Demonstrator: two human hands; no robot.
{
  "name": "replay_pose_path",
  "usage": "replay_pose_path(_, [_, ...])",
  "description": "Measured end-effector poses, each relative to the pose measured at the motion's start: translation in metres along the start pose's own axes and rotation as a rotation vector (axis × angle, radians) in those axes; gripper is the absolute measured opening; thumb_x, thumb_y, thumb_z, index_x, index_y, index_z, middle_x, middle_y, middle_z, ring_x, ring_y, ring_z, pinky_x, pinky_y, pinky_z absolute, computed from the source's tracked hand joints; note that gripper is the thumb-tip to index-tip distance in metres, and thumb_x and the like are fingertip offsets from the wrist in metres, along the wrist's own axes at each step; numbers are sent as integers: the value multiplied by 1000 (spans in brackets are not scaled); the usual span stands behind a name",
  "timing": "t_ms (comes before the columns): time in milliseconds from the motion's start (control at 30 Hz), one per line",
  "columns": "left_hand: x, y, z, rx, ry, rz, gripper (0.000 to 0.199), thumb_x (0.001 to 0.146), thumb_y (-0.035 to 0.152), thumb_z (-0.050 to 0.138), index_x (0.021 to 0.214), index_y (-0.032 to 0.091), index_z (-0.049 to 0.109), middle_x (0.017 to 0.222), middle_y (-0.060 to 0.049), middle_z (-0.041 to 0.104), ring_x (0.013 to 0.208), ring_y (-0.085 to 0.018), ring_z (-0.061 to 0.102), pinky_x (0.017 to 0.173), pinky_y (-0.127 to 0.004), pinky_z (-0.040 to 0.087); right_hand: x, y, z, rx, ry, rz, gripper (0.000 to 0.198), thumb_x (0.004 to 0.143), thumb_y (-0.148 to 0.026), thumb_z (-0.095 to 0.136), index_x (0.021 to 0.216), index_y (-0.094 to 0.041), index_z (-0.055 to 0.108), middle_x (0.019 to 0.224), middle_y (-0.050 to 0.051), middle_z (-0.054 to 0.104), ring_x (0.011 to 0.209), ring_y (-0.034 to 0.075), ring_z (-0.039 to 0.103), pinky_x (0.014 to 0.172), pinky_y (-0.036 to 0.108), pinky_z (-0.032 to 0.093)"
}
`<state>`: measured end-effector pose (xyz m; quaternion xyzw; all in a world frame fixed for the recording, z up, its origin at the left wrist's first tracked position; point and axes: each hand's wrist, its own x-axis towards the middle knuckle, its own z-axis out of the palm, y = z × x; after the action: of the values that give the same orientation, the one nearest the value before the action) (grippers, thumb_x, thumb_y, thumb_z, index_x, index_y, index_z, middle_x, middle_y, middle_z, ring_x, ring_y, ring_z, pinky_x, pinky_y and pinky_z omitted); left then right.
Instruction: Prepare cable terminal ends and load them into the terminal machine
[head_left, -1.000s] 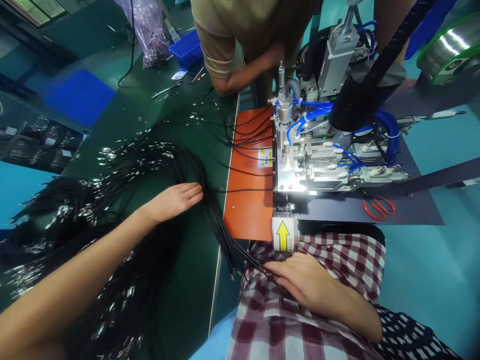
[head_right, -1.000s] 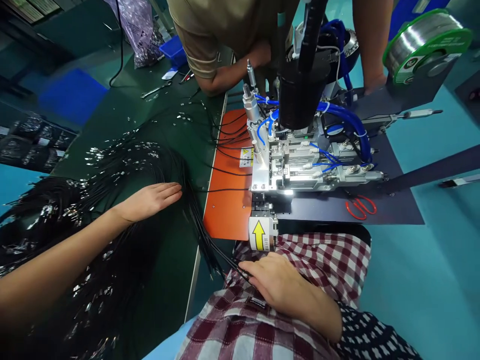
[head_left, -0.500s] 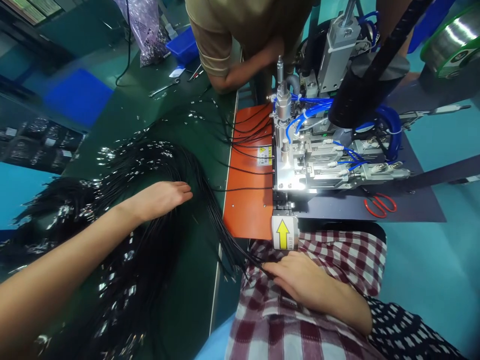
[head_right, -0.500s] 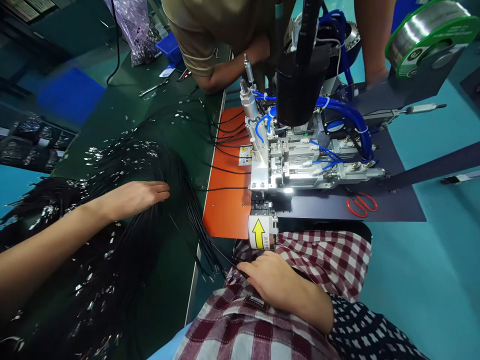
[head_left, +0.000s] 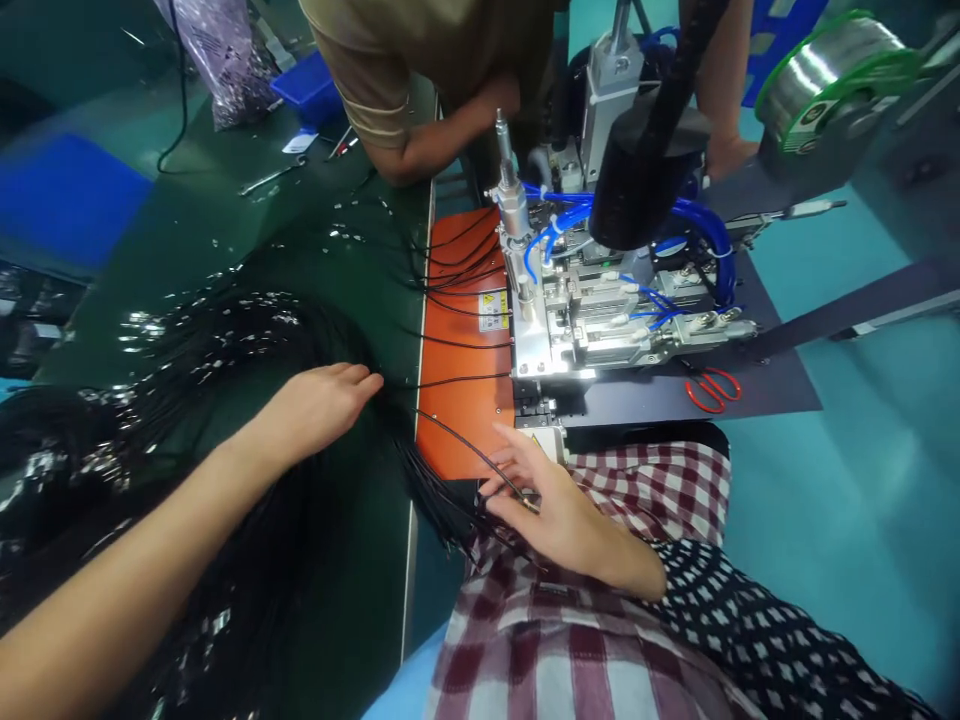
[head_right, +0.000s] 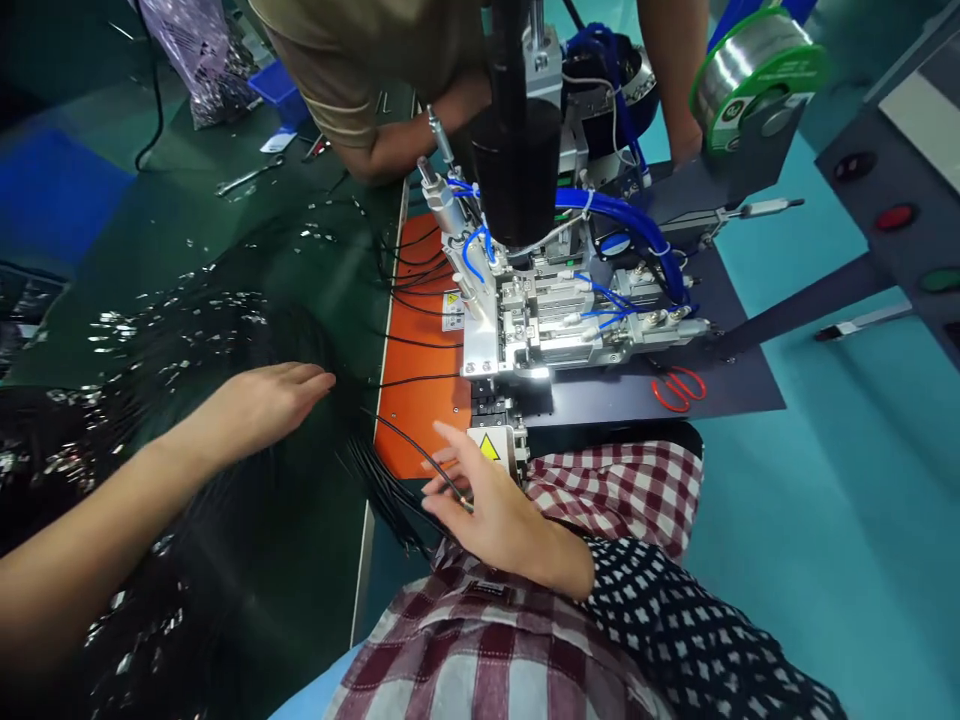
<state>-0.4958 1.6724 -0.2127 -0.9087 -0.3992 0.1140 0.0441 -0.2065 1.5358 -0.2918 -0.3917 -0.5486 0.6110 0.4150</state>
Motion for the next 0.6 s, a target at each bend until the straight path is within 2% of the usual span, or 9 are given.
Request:
replay_pose_path(67, [9,32,2,15,-8,44,20,89,13,44,85,14,64,88,-14,67,93,-33,63,80,-45,50,2,4,3,133,114,45,28,91,-27,60,117,-19,56,103,6,66,86,16,69,84,36,59])
replay_pose_path(133, [19,70,-2,-3,-5,118,18,89,14,48,99,15,62,100,-15,67,103,-33,60,88,-47,47,3,5,1,209,194,69,19,88,-28,64,103,-19,58,94,4,66,84,16,69,80,33,60])
replay_pose_path(200, [29,107,-10,-121,-40,221,19,89,14,50,106,17,58,94,-10,66,90,-26,62,80,-39,48,2,5,-5,196,231,50,21,83,-25,68,101,-20,57,94,3,67,88,16,68,81,32,59])
replay_pose_path(300, [43,144,-20,-264,-90,271,10,91,13,47,89,19,56,72,-3,61,63,-19,56,59,-32,41,-4,4,-19,89,297,7,20,81,-23,70,98,-20,60,93,3,67,86,15,66,80,31,57])
replay_pose_path(367, [50,155,-21,-270,-77,255,16,91,12,46,79,19,53,65,-1,57,57,-18,52,55,-32,36,-8,6,-28,13,357,7,15,82,-24,69,95,-19,63,90,4,68,81,15,65,76,30,56])
replay_pose_path(467, [56,157,-19,-338,-33,209,19,93,16,45,77,19,55,67,-3,59,61,-19,54,57,-31,37,-12,9,-37,-91,396,-11,8,85,-26,68,88,-19,67,85,4,68,78,17,65,73,31,55])
replay_pose_path(533, [58,156,-20,-513,-33,212,22,96,21,42,84,18,60,73,-5,62,66,-19,58,60,-30,41,-11,8,-40,-134,378,-61,6,85,-25,68,84,-19,68,83,4,68,80,17,65,76,32,54])
replay_pose_path(600, [58,155,-21,-739,-37,204,26,98,25,40,91,18,64,78,-5,66,69,-18,61,62,-28,45,-10,4,-43,-106,347,-97,6,84,-23,68,90,-20,68,86,4,69,81,17,65,78,32,54])
